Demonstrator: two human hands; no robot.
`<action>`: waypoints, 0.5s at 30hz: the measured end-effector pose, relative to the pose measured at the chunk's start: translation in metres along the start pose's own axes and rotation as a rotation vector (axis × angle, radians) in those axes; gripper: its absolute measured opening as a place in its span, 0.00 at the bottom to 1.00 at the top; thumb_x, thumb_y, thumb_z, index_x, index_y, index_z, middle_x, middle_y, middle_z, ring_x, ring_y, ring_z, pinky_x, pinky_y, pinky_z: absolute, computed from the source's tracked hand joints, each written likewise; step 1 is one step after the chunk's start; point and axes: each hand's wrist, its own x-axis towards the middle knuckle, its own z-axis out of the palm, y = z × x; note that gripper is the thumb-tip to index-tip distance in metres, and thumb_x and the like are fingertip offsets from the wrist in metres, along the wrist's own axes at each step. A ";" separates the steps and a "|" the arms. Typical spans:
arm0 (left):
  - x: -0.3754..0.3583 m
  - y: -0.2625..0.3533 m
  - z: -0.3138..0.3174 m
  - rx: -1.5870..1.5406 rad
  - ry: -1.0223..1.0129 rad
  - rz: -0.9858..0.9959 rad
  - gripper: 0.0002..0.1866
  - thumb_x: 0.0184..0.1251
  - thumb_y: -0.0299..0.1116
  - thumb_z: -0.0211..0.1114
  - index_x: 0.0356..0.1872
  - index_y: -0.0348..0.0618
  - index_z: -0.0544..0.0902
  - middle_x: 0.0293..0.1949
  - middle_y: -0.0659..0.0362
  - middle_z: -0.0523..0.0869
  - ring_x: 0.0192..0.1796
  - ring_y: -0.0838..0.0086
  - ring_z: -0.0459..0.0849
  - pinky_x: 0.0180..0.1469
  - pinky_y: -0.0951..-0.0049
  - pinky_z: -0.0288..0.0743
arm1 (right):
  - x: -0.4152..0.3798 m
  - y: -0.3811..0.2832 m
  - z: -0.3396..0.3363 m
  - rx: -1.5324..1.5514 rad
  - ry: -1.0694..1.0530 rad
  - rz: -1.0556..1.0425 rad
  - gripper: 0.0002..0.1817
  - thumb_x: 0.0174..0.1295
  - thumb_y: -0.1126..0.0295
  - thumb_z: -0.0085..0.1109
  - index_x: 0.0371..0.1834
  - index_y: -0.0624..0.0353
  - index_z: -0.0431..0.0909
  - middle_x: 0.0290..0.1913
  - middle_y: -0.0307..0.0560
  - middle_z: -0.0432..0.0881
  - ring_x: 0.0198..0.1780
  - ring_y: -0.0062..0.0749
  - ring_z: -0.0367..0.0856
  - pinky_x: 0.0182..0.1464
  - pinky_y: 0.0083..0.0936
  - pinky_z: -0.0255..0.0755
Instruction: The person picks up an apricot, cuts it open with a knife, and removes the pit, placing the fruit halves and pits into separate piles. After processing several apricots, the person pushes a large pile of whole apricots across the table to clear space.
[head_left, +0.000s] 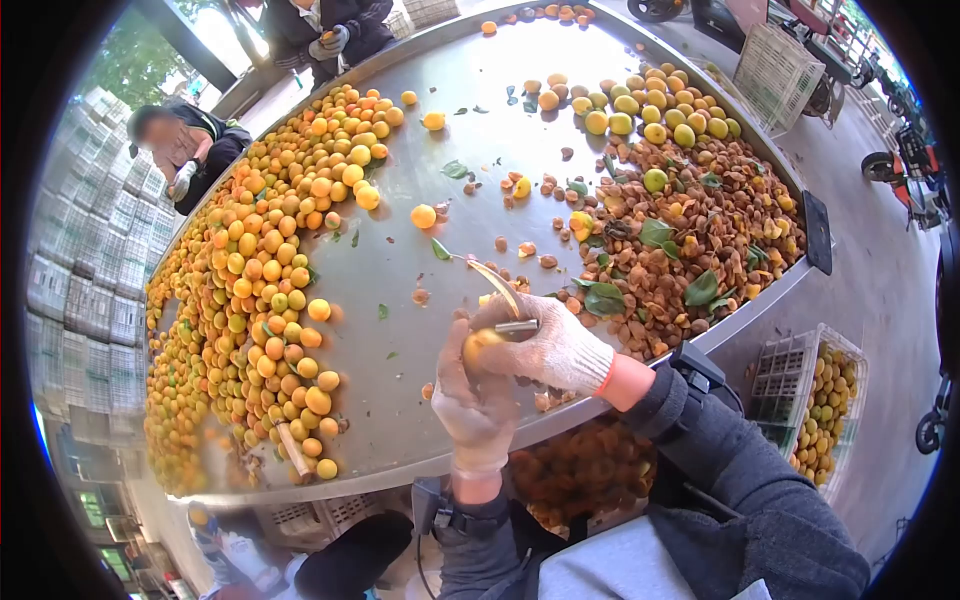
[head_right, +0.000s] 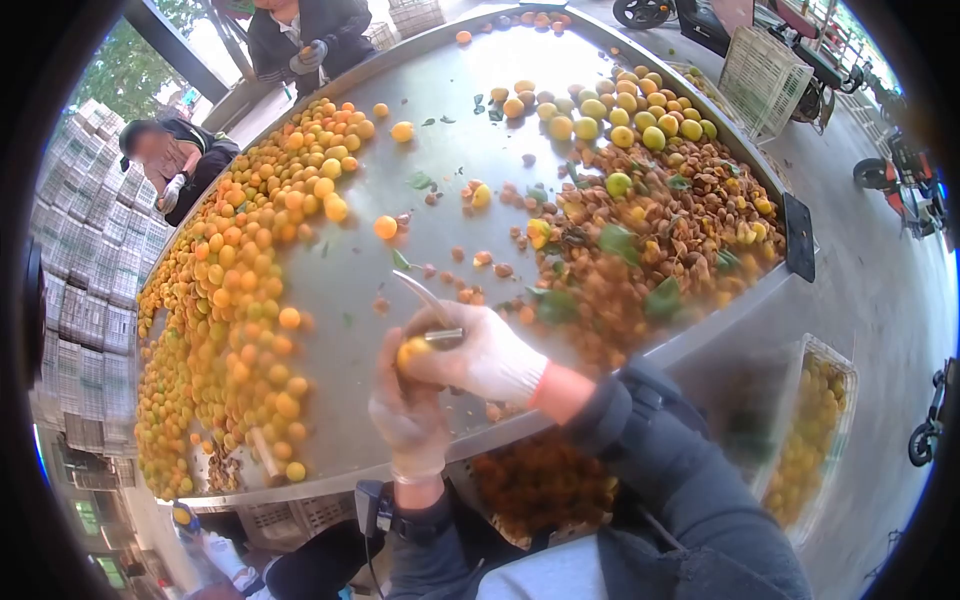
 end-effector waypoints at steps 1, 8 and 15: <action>0.005 0.007 -0.007 -0.268 0.049 -0.357 0.26 0.66 0.36 0.60 0.62 0.35 0.69 0.44 0.51 0.84 0.36 0.66 0.85 0.36 0.70 0.80 | 0.000 -0.007 -0.003 0.087 -0.005 0.134 0.17 0.55 0.65 0.69 0.45 0.59 0.80 0.32 0.37 0.81 0.31 0.18 0.79 0.35 0.19 0.75; 0.014 0.015 -0.021 -1.005 0.270 -0.762 0.27 0.71 0.50 0.54 0.59 0.36 0.71 0.37 0.50 0.84 0.24 0.72 0.80 0.25 0.76 0.74 | 0.001 0.011 -0.012 -0.088 -0.135 0.169 0.12 0.56 0.66 0.67 0.43 0.55 0.82 0.28 0.36 0.80 0.22 0.15 0.74 0.23 0.15 0.68; 0.001 0.009 -0.018 -0.906 0.103 -0.900 0.28 0.72 0.54 0.53 0.56 0.36 0.72 0.38 0.49 0.84 0.24 0.71 0.81 0.22 0.74 0.74 | -0.005 -0.019 -0.008 0.237 0.300 0.133 0.10 0.61 0.74 0.56 0.45 0.59 0.79 0.23 0.38 0.72 0.16 0.18 0.66 0.16 0.17 0.57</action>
